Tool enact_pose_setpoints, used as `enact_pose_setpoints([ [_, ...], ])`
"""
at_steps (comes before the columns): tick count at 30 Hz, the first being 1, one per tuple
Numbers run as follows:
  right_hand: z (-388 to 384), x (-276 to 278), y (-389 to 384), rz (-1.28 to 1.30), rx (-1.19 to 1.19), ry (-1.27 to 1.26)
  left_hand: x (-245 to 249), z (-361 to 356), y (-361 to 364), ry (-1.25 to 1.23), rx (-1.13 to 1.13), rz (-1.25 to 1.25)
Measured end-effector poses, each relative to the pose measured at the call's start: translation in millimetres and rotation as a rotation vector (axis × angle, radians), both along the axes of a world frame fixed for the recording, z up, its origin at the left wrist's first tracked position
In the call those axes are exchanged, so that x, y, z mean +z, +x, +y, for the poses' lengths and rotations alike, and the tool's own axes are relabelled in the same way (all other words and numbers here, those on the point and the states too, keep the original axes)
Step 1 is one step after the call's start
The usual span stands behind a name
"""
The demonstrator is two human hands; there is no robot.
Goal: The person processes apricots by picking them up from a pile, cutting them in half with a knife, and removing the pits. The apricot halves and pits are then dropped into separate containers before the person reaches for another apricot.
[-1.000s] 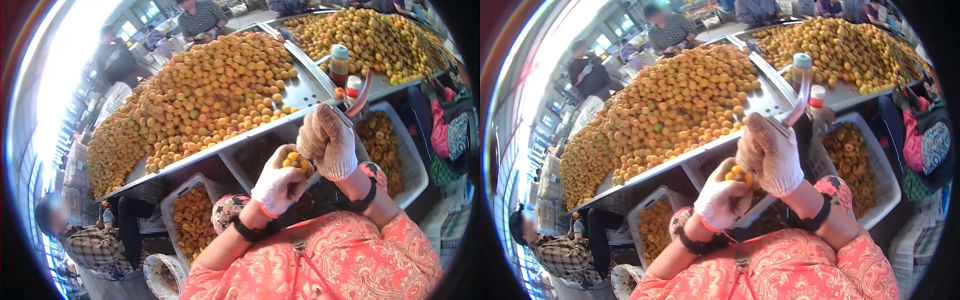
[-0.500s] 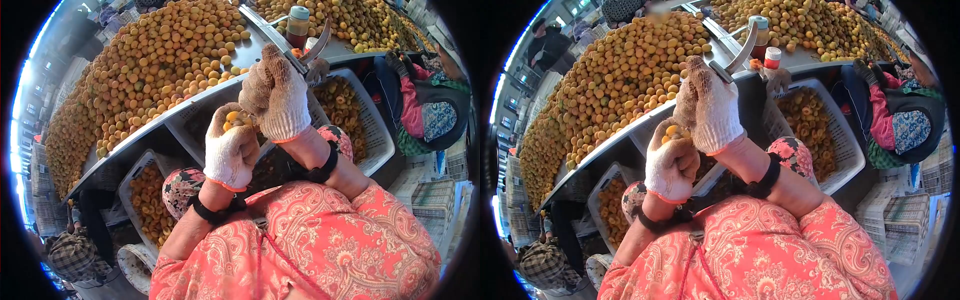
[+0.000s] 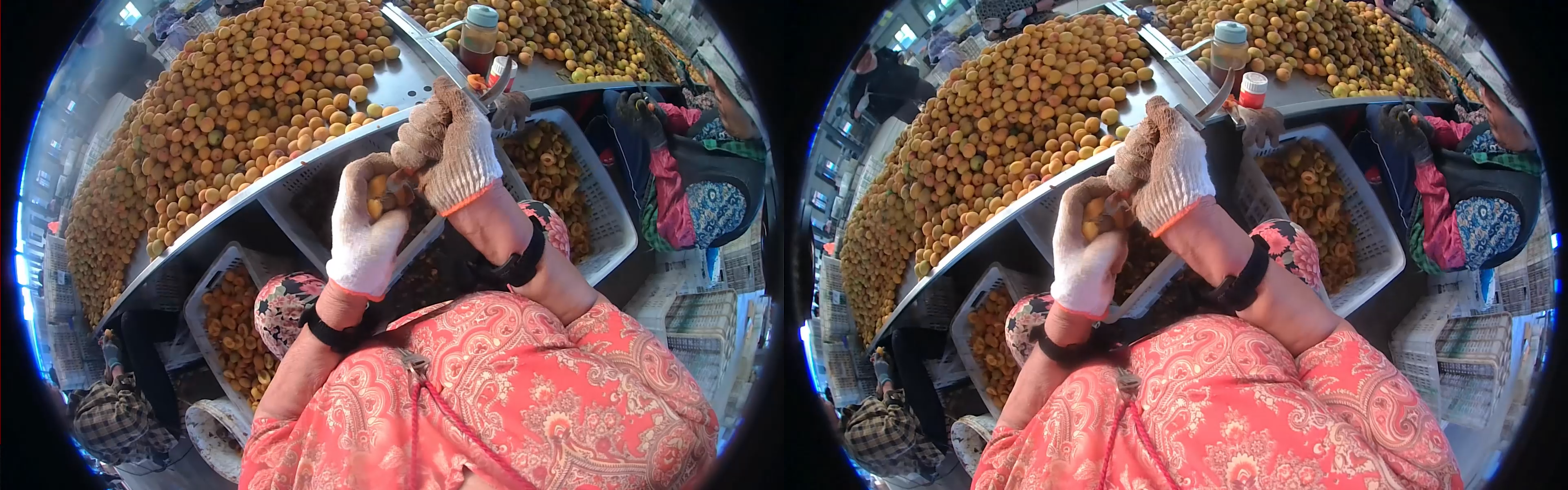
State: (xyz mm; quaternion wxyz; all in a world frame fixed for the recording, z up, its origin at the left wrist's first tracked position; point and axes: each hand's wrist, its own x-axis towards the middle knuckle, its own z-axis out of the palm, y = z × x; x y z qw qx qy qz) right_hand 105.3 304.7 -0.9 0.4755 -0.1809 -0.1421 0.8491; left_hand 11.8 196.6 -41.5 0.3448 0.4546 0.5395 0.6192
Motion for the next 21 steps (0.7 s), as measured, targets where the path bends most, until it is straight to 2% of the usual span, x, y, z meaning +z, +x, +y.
enact_pose_setpoints([
  [2, 2, -1, 1, 0.025, 0.024, -0.086, 19, -5, 2, -0.113, -0.201, -0.540],
  [6, 1, -3, 8, 0.073, 0.014, 0.036, 21, -7, 7, -0.118, -0.276, -0.762],
  [8, -7, 3, 6, -0.039, -0.033, 0.171, 22, -6, 1, -0.177, -0.258, -0.732],
  [10, -17, 5, 3, -0.144, -0.078, 0.263, 19, -10, -13, -0.399, -0.406, -0.634],
  [11, -20, 6, 4, -0.152, -0.063, 0.310, 20, -12, -12, -0.456, -0.354, -0.505],
  [12, -21, 7, 5, -0.160, -0.046, 0.356, 19, -12, -13, -0.458, -0.358, -0.506],
  [16, -25, 6, 5, -0.163, -0.119, 0.365, 12, -15, -21, -0.366, -0.336, -0.659],
  [18, -27, 1, 11, -0.107, -0.115, 0.424, 11, -15, -17, -0.292, -0.287, -0.877],
  [21, -31, 0, 12, -0.087, -0.120, 0.415, 13, -18, -14, -0.301, -0.319, -0.891],
])
